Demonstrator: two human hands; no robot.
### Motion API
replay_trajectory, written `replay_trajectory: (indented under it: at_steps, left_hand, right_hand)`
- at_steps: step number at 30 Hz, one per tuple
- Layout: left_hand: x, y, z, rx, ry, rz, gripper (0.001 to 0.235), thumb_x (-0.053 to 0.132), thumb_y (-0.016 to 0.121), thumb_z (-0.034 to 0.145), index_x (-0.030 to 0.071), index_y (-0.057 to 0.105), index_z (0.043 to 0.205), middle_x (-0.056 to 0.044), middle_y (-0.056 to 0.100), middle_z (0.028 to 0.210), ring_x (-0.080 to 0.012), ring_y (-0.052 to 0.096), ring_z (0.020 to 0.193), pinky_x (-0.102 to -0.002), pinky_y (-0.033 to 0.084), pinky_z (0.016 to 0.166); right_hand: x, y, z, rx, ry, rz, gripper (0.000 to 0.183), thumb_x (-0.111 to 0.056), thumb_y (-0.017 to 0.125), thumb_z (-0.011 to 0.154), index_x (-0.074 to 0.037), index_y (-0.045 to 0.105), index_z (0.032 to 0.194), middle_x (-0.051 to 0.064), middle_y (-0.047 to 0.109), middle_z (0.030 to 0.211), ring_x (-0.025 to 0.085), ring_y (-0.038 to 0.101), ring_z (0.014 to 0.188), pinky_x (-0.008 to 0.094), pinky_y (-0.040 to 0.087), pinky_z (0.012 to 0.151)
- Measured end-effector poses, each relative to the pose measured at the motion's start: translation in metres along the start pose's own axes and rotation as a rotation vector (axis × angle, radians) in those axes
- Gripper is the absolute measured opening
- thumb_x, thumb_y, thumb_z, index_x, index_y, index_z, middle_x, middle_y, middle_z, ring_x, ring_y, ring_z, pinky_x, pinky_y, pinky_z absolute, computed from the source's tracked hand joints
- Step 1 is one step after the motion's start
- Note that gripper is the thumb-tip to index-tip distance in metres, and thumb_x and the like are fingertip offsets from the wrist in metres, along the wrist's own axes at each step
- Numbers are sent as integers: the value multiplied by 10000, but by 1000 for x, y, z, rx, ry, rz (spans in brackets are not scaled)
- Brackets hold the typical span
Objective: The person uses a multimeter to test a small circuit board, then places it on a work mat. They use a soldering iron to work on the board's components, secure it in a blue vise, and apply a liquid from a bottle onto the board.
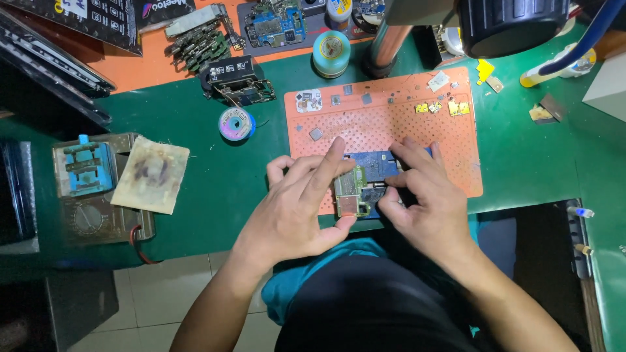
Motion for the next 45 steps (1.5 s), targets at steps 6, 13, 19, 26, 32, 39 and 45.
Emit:
replay_trajectory:
  at_steps: [6,13,19,26,32,39,45]
  left_hand:
    - [2,20,11,-66,-16,-91,860,269,640,726,101,91,1367,29,581,1168,-128,514,1047,-351,259,803]
    - [-1,25,12,-97,-57,-73,908,297,639,729,121,23,1372,46,587,1172,-136,518,1012,-355,250,798]
    - [-3,24,12,-81,-83,-80,938,293,649,711,117,7,1372,38,607,1136,-127,531,1012,-358,236,798]
    - [-9,26,14,-124,-147,-120,990,322,670,671,129,-8,1366,54,606,1130,-145,514,1024,-349,224,774]
    - [-10,29,14,-165,-183,-173,1015,314,682,649,146,-20,1362,50,606,1125,-157,501,1045,-352,219,790]
    - [-5,30,13,-196,-174,-147,1038,328,705,642,137,-20,1360,51,604,1098,-159,510,997,-351,208,723]
    - [-5,30,14,-198,-159,-127,1055,347,710,638,132,-29,1360,49,599,1096,-154,513,990,-347,212,734]
  right_hand:
    - [7,-1,11,-251,91,63,118,-57,607,681,-66,618,798,118,573,1110,247,532,1074,418,302,1016]
    - [12,0,13,-322,141,108,127,-68,603,689,-67,626,815,118,572,1113,256,523,1088,389,316,1007]
    - [11,1,13,-330,131,100,113,-79,603,698,-68,622,809,117,580,1100,262,525,1086,387,321,999]
    - [10,0,14,-324,122,108,112,-74,597,700,-52,621,808,123,584,1090,266,529,1078,371,346,982]
    - [10,0,12,-329,120,95,121,-90,591,704,-71,621,819,110,583,1094,260,524,1086,395,314,1003]
    - [12,1,12,-333,123,98,123,-85,593,693,-75,621,813,108,584,1092,255,523,1084,414,289,1016]
    - [12,0,12,-330,125,101,125,-92,597,696,-73,621,817,111,579,1102,263,515,1096,410,292,1016]
Point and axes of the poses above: each hand's wrist, its own z-axis towards the middle knuckle, its own y-axis out of the palm, x = y × z, the point moved 9 cm from there along z, towards the middle knuckle
